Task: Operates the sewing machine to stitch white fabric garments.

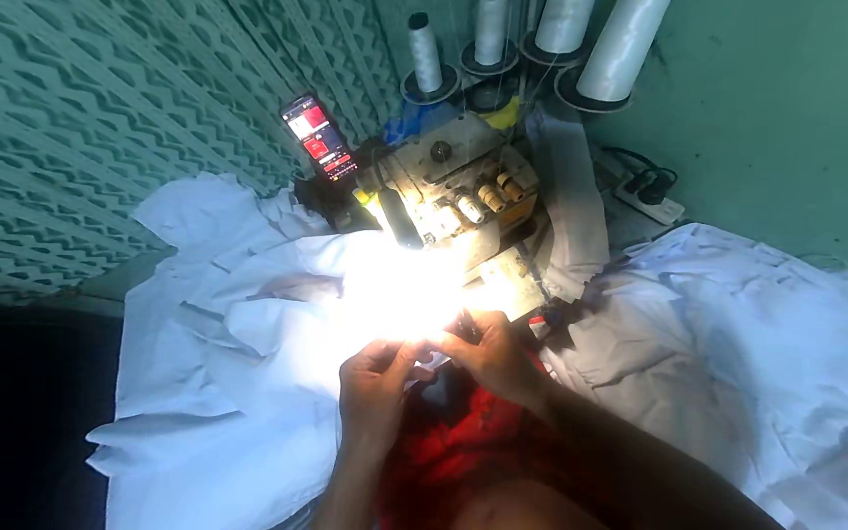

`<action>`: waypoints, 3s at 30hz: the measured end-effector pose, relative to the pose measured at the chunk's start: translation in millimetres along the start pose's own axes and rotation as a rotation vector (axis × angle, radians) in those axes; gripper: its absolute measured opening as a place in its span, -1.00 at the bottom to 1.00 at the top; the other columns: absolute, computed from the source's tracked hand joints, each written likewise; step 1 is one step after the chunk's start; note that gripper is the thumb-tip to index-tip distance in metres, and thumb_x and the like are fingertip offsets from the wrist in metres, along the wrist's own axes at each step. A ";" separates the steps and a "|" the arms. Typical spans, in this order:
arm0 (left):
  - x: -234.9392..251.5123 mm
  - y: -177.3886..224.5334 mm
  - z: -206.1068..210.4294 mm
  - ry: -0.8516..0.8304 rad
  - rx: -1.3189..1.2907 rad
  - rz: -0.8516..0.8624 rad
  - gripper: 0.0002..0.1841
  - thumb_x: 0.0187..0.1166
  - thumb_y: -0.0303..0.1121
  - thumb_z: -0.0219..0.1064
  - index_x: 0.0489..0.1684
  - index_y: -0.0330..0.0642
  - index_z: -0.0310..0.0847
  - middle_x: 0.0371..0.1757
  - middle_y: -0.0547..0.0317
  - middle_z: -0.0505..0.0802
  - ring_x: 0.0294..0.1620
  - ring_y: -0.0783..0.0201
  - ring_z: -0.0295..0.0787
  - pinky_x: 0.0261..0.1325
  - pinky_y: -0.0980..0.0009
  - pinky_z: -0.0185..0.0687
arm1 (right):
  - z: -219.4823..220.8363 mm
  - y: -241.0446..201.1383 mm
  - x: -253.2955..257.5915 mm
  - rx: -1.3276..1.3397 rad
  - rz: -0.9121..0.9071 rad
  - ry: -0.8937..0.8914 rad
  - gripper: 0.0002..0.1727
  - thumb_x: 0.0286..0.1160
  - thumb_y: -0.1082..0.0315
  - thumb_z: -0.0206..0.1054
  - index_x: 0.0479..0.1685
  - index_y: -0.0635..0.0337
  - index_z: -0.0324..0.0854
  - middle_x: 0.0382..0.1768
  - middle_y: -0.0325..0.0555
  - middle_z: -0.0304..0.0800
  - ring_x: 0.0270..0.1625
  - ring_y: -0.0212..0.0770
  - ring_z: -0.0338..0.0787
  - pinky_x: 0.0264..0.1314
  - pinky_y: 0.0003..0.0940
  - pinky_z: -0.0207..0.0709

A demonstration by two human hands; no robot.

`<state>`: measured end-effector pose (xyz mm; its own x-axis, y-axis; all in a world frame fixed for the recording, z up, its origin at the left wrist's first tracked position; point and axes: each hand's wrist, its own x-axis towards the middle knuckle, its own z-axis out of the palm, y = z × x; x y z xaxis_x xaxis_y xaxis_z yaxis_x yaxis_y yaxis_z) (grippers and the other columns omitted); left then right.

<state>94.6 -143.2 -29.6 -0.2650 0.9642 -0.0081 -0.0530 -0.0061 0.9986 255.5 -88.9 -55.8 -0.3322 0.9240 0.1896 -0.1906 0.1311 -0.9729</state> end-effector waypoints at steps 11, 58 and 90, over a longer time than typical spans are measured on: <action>10.9 16.8 -14.8 -0.130 0.174 -0.129 -0.72 0.78 -0.39 0.09 -0.19 -0.34 0.72 -0.25 -0.02 0.92 -0.37 0.12 0.92 -0.33 0.26 0.92 | -10.4 1.1 5.5 0.063 0.099 0.050 -0.92 0.45 0.43 0.44 -0.35 0.23 0.72 -0.54 -0.30 0.75 -0.59 -0.51 0.62 -0.53 -0.59 0.52; 88.0 -12.2 -19.1 -0.247 1.384 0.762 -0.60 0.59 -0.10 0.18 -0.27 -0.24 0.83 0.01 -0.10 0.89 0.11 -0.12 0.82 0.14 -0.05 0.69 | -13.2 35.9 -8.9 0.096 0.267 0.210 -0.90 0.38 0.48 0.40 -0.19 0.20 0.66 -0.54 -0.34 0.69 -0.64 -0.48 0.61 -0.59 -0.57 0.57; 69.7 45.8 -94.0 -0.134 1.035 0.405 -0.75 0.67 -0.09 0.29 -0.11 0.02 0.85 -0.20 0.39 0.87 -0.36 0.58 0.80 -0.25 0.60 0.81 | -5.7 9.9 18.7 -0.666 -0.262 0.073 -0.45 0.82 -0.04 -0.02 -0.10 0.18 0.78 -0.15 -0.12 0.78 -0.14 -0.40 0.76 -0.13 -0.43 0.67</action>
<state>-16.8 -101.2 10.6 0.0285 0.9621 0.2710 0.8568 -0.1632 0.4891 252.6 -68.3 -62.6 -0.2855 0.8506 0.4416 0.3559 0.5219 -0.7752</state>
